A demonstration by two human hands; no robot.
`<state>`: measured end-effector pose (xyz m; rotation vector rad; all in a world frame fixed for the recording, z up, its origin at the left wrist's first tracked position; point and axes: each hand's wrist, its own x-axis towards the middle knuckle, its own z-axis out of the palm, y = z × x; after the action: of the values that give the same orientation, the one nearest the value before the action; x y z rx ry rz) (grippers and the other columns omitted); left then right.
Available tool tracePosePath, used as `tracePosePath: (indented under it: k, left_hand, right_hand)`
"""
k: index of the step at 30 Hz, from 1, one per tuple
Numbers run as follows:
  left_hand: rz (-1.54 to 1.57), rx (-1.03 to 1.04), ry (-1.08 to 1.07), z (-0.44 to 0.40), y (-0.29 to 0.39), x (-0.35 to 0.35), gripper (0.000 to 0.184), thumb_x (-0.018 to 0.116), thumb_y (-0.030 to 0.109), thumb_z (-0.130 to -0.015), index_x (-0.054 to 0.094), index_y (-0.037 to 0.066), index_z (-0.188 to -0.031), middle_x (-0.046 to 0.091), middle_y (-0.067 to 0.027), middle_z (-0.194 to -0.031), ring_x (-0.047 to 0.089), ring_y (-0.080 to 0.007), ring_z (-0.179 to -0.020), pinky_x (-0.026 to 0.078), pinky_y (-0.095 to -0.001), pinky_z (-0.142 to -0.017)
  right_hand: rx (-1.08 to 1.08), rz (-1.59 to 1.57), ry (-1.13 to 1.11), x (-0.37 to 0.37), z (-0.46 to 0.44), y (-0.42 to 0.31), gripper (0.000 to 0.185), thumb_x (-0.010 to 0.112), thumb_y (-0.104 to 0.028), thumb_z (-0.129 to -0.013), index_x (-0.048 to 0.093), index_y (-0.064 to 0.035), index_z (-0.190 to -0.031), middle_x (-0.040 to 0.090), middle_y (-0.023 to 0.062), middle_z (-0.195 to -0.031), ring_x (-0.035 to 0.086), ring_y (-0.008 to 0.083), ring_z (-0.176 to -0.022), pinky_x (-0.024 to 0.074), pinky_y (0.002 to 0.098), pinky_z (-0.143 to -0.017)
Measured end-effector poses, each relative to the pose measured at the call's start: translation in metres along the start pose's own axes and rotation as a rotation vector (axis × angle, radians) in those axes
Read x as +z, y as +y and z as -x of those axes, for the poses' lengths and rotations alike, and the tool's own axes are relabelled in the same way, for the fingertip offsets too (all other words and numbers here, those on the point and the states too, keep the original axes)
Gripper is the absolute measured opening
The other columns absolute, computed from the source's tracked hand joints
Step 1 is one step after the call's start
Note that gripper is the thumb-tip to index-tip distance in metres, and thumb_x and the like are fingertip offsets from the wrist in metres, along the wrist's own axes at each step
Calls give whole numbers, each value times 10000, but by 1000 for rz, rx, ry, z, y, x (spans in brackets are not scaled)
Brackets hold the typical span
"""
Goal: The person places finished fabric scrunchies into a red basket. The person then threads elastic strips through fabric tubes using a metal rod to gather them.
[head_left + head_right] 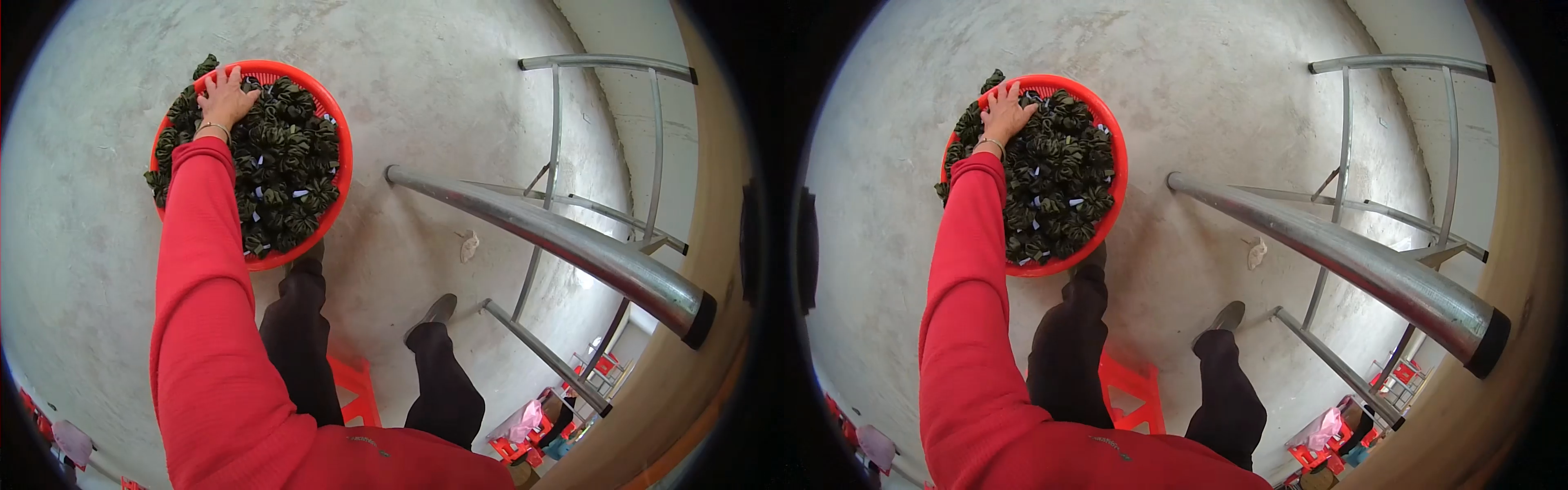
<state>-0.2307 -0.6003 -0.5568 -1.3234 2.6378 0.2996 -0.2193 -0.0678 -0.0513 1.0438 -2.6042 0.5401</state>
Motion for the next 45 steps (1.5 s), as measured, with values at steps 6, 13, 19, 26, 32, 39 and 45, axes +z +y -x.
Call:
tracePosePath:
  k: [6,13,19,26,32,39,45]
  left_hand:
    - [-60,62,-51,39,9,-17,663,522,496,-848,351,152,-1388,269,-101,-1470,213,-374,-1359,253,-604,-996]
    - [200,315,331,168,-7,-38,477,602,343,-822,489,100,-1218,375,-117,-1352,327,-359,-1245,280,-543,-960]
    - [214,126,118,316,-130,-57,332,613,300,-798,561,65,-1026,483,-102,-1194,438,-334,-1084,373,-491,-822]
    - [271,-220,-130,534,-276,-77,359,584,320,-818,644,-16,-930,612,-210,-1001,561,-391,-949,453,-464,-824]
    - [547,-450,-224,531,-245,-126,406,546,310,-822,643,-56,-967,634,-262,-903,611,-400,-894,477,-441,-783]
    - [616,67,76,248,-205,-84,362,516,320,-875,575,-3,-1027,591,-257,-1000,544,-433,-958,441,-463,-816]
    - [282,124,136,33,-159,-60,402,486,391,-891,559,21,-1028,571,-224,-1052,541,-405,-981,434,-491,-836]
  right_hand:
    - [-25,-17,24,-2,-2,-5,358,441,-327,-914,612,-42,-1047,589,188,-1074,585,305,-932,438,478,-833]
    - [67,-38,-59,-34,13,-6,460,401,-382,-925,537,10,-1126,512,206,-1199,494,330,-1086,354,469,-946]
    - [71,52,-145,-59,23,1,506,432,-365,-914,498,76,-1153,491,220,-1266,429,370,-1222,281,472,-1057]
    - [-28,84,-170,-66,16,-10,351,543,-95,-819,522,34,-1144,523,182,-1232,448,342,-1201,314,420,-1031]
    - [-98,245,-219,-62,-6,-30,337,571,-45,-778,542,27,-1105,538,171,-1198,478,337,-1145,339,417,-992]
    - [-53,-89,-132,-2,-70,-41,500,483,-352,-923,487,36,-1238,483,179,-1301,421,293,-1252,290,398,-1062]
    - [192,173,-135,17,-107,-50,635,332,-481,-925,419,9,-1320,399,148,-1387,355,258,-1299,256,387,-1081]
